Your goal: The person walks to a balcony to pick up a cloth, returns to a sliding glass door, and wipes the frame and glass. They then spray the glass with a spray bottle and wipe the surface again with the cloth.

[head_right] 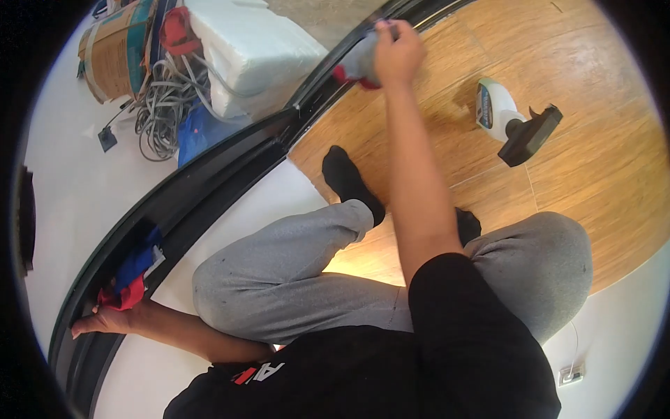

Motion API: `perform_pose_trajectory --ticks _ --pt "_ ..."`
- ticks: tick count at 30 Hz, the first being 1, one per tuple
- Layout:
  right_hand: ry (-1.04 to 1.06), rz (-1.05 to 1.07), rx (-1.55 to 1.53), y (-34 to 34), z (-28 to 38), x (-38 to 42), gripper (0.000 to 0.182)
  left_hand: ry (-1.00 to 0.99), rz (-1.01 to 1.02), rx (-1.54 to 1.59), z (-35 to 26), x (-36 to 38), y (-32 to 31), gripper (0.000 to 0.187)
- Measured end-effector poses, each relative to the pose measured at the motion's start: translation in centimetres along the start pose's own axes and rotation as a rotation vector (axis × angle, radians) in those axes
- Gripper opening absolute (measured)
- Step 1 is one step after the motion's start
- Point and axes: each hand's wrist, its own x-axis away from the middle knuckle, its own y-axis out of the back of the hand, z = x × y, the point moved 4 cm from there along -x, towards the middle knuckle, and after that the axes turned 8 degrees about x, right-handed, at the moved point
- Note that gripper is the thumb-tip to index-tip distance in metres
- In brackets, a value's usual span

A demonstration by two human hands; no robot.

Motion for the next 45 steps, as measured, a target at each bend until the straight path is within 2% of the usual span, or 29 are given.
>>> perform_pose_trajectory --ticks 3,5,8,10,14,15,19,23,27,31,32,34,36,39,41,42,44,45 --pt "0.035 0.023 0.022 0.0 0.2 0.4 0.020 -0.084 -0.014 -0.054 -0.4 2.4 -2.5 0.071" --pt "0.199 0.058 0.052 -0.9 1.7 4.1 0.014 -0.114 -0.010 -0.066 -0.5 3.3 -3.6 0.072" --pt "0.128 0.139 -0.051 -2.4 3.3 9.7 0.010 -0.043 0.013 -0.036 0.0 2.1 -2.2 0.077" --pt "0.099 0.156 -0.095 -3.4 3.0 11.6 0.012 0.000 0.036 -0.022 0.1 1.9 -2.0 0.070" --pt "0.234 0.068 -0.016 -2.3 0.8 6.9 0.012 0.045 0.076 0.002 -0.3 2.1 -2.4 0.068" --pt "0.153 0.074 -0.049 -2.3 0.5 7.0 0.012 0.065 0.077 0.024 -0.1 1.5 -2.0 0.067" --pt "0.173 0.026 -0.005 -1.5 0.8 5.7 0.012 0.101 0.076 0.058 0.3 -0.6 0.0 0.075" --pt "0.268 -0.113 0.117 -0.4 0.5 1.2 0.013 -0.049 0.021 -0.065 -0.3 1.8 -2.2 0.067" --pt "0.271 -0.185 0.128 0.4 0.3 -1.8 0.013 -0.089 0.083 -0.069 -0.1 0.0 -0.6 0.061" --pt "0.277 0.092 0.184 -2.3 0.8 5.8 0.013 -0.008 0.115 0.026 -0.1 0.5 -1.4 0.058" --pt "0.256 0.106 0.118 -3.1 0.9 8.0 0.012 0.066 0.201 0.100 -0.1 -1.3 0.1 0.057" --pt "0.249 0.110 0.036 -3.2 0.9 7.8 0.012 0.108 0.246 0.162 0.7 -1.4 -0.1 0.057" --pt "0.255 0.110 -0.001 -2.6 0.9 7.0 0.011 0.066 0.187 0.125 0.5 -1.0 0.0 0.058" --pt "0.247 -0.122 0.151 -1.3 0.3 2.0 0.011 0.080 0.161 0.136 0.6 -1.9 0.8 0.064" --pt "0.167 -0.269 0.115 -0.1 -0.3 -2.8 0.011 0.127 0.265 0.165 0.4 -3.5 2.0 0.063" --pt "0.111 -0.328 0.100 0.5 -0.7 -5.3 0.012 0.161 0.367 0.190 0.8 -4.7 3.4 0.059" --pt "-0.044 -0.409 0.035 1.7 -1.0 -9.0 0.015 0.136 0.374 0.170 0.8 -4.4 3.1 0.057" --pt "-0.143 -0.433 -0.016 2.2 -1.1 -10.4 0.018 0.079 0.280 0.126 0.9 -3.9 2.8 0.059"
